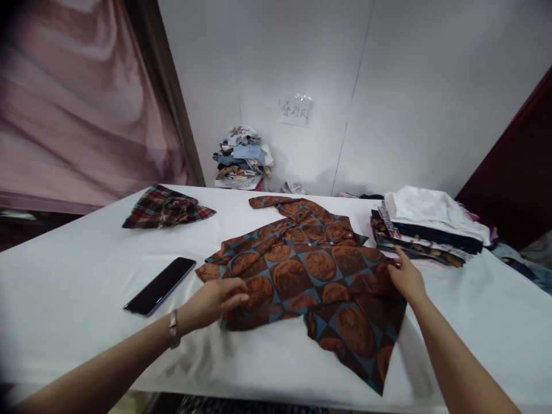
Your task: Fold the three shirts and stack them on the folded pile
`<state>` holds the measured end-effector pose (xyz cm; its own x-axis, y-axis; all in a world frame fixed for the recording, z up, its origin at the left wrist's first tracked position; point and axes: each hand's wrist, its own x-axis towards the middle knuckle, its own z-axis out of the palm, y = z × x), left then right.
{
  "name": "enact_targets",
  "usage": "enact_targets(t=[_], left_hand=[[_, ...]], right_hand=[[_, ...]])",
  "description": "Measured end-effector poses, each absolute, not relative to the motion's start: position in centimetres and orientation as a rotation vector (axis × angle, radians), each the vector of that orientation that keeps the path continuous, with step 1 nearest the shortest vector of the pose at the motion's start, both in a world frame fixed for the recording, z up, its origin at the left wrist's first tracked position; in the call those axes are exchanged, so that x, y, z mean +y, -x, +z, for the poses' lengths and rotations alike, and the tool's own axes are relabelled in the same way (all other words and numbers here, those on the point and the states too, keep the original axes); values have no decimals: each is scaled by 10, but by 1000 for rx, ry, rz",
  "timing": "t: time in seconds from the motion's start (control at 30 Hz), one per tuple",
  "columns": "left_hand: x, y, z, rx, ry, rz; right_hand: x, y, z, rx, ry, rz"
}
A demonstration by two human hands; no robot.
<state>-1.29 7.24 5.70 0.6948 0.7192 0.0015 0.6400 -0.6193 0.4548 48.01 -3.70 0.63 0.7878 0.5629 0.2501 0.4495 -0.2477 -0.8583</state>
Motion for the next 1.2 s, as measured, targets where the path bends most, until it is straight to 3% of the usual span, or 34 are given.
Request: enact_targets(t=[0.13,0.27,0.4,0.77,0.93,1.1,1.2], left_hand=[[116,17,55,1420,-2525,411],[155,6,37,1559,-2580,301],[181,-2,22,1633,-2507,150],[316,44,94,2090,-2089,531],[269,17,69,1829,-2227,644],[152,3,42,1023,-2491,610],[88,14,26,894,-2526,464]], right_hand=[[-20,-430,13,-1277,1914,-99],[4,-358,2,-1792,1742,104],[13,-324,-23,-2022,1877,222],[12,-326,-37,-2076,1945,168],[12,-327,-35,-2073,1946,210],[13,-327,-29,-2013,1936,330],[12,-328,-19,-1910,1859,467]])
